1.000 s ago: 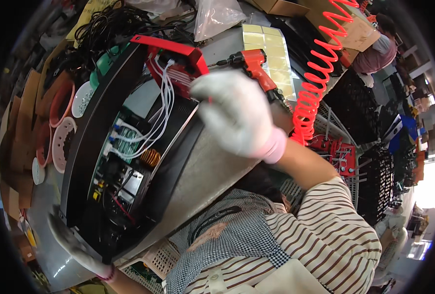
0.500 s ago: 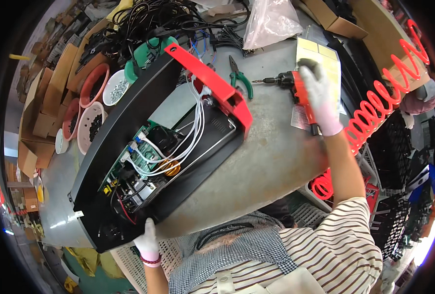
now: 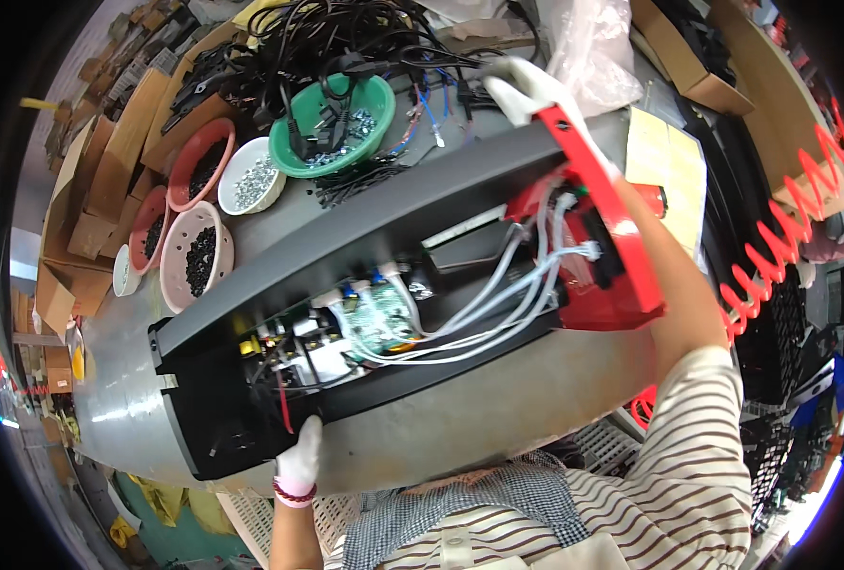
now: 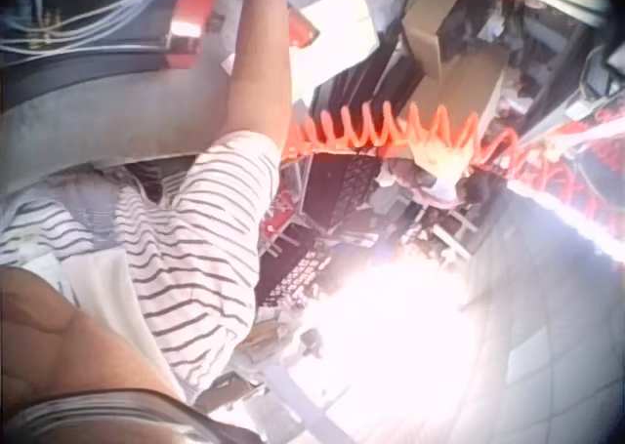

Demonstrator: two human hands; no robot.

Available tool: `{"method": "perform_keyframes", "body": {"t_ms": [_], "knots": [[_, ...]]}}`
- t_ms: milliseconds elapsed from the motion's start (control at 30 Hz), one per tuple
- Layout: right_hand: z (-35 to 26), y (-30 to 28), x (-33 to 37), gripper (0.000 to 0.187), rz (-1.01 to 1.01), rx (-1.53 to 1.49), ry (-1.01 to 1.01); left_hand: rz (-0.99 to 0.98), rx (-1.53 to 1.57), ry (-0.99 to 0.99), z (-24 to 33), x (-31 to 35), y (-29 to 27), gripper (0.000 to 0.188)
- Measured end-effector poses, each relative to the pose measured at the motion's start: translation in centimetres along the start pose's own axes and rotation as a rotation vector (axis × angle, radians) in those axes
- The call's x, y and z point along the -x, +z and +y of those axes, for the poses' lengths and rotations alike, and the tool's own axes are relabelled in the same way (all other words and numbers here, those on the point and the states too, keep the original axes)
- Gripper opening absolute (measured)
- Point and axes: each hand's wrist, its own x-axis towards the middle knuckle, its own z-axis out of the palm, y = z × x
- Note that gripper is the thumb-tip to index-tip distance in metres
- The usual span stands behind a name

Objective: The person disassembles a red and black electronic device using a pneumatic screwdriver and pliers. They remove screws, detach the casing, disconnect wires, and separate the circuit board from the chassis, placing components on the workbench.

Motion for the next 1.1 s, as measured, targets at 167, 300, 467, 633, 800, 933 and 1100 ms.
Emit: {"method": "perform_keyframes", "body": {"t_ms": [167, 300, 467, 633, 800, 933, 1100], "knots": [[5.9, 5.8, -9.6, 0.049, -0.247, 0.665, 0.13, 0.083, -0.158, 0.088, 1.2, 0.4, 1.8, 0.031], [7.9, 5.9, -10.7, 0.046, -0.422, 0.845, 0.031, 0.08, -0.098, -0.03, 0.0, 0.4, 1.6, 0.048], [1.7, 0.9, -14.0, 0.026, 0.111, 0.618, -0.287, 0.084, -0.293, 0.112, -0.9, 0.6, 2.3, 0.046], [-11.3, -6.5, -16.1, 0.013, 0.225, 0.645, -0.655, -0.05, -0.245, 0.305, 1.6, -1.5, 1.6, 0.046], [-27.5, -8.2, -11.7, 0.016, 0.142, 0.858, -0.991, -0.21, 0.492, 0.535, 7.0, -4.5, -5.1, 0.079], [-36.4, -6.1, -7.1, 0.011, -0.042, 0.975, -1.244, 0.586, -0.044, 0.928, 14.8, -3.7, -9.3, 0.096], [-40.5, -4.5, -6.8, 0.022, -0.071, 0.809, -1.278, 0.632, -0.461, 1.009, 23.7, -3.4, -11.9, 0.045]]}}
